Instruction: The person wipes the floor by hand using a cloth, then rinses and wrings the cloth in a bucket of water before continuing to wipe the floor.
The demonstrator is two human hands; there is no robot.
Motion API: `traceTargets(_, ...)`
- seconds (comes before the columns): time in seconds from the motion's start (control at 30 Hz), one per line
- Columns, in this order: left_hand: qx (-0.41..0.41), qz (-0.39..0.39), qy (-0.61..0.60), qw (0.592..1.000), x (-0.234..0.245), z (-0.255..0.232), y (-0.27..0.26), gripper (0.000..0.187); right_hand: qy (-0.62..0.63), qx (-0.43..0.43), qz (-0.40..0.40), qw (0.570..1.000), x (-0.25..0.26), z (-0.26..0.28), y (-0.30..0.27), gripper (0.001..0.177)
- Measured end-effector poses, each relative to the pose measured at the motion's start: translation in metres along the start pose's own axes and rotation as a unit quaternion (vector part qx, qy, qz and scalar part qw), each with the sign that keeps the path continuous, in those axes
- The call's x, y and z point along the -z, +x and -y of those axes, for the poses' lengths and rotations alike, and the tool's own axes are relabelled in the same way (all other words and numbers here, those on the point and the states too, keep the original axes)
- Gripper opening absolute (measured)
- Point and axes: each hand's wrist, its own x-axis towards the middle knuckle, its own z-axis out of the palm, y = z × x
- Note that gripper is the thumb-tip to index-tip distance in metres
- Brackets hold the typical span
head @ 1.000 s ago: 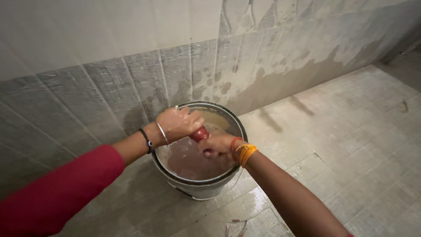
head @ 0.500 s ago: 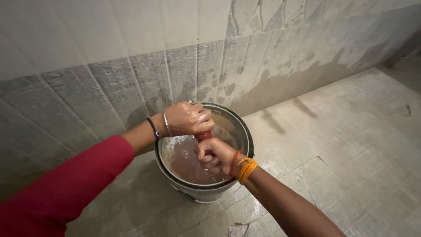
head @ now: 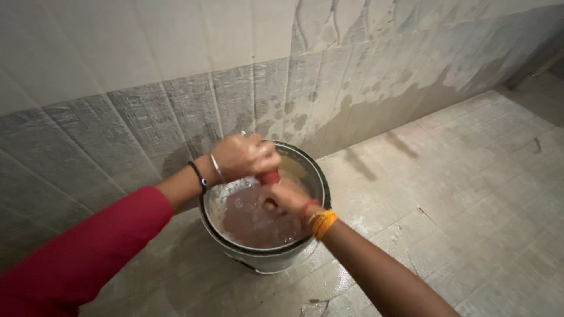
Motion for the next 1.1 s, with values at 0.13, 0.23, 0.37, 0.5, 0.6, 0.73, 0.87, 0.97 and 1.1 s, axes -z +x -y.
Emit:
traceTargets(0.13,0.286,0.001,-0.209,0.935,-0.037,0.001,0.022,0.021,-0.486,0.248,-0.367,0.754,0.036,0.041,-0.033,0.02)
traceTargets(0.23,0.344,0.052,-0.492,0.798,-0.047,0.001,0.049,0.027,-0.562,0.236,-0.37,0.701,0.058,0.061,-0.071,0.028)
traceTargets(0.37,0.416,0.175,-0.645,0.617,-0.014,-0.006,0.099,0.032,-0.465,0.385,-0.257,0.755,0.1,0.076,-0.112,0.066)
traceTargets(0.5,0.432,0.146,-0.635,0.623,0.012,-0.018,0.159,0.05,-0.298,0.152,-0.171,0.927,0.153,0.09,-0.179,0.062)
traceTargets(0.6,0.414,0.123,-0.624,0.651,0.007,-0.031,0.205,0.064,-0.195,0.119,-0.148,0.962,0.189,0.084,-0.227,0.056)
traceTargets(0.73,0.381,0.039,-0.703,0.599,-0.023,-0.057,0.264,0.056,-0.066,0.134,-0.185,0.971,0.244,0.06,-0.272,0.045)
traceTargets(0.87,0.378,0.013,-0.829,0.412,-0.048,-0.104,0.332,0.047,-0.247,0.23,-0.301,0.892,0.298,0.017,-0.308,0.034)
traceTargets(0.97,0.339,-0.023,-0.903,0.261,-0.07,-0.15,0.385,0.038,-0.453,0.228,-0.472,0.721,0.326,-0.024,-0.337,0.028)
traceTargets(1.1,0.359,-0.032,-0.883,0.3,-0.091,-0.206,0.459,0.037,-0.18,0.207,-0.447,0.851,0.367,-0.051,-0.413,0.033)
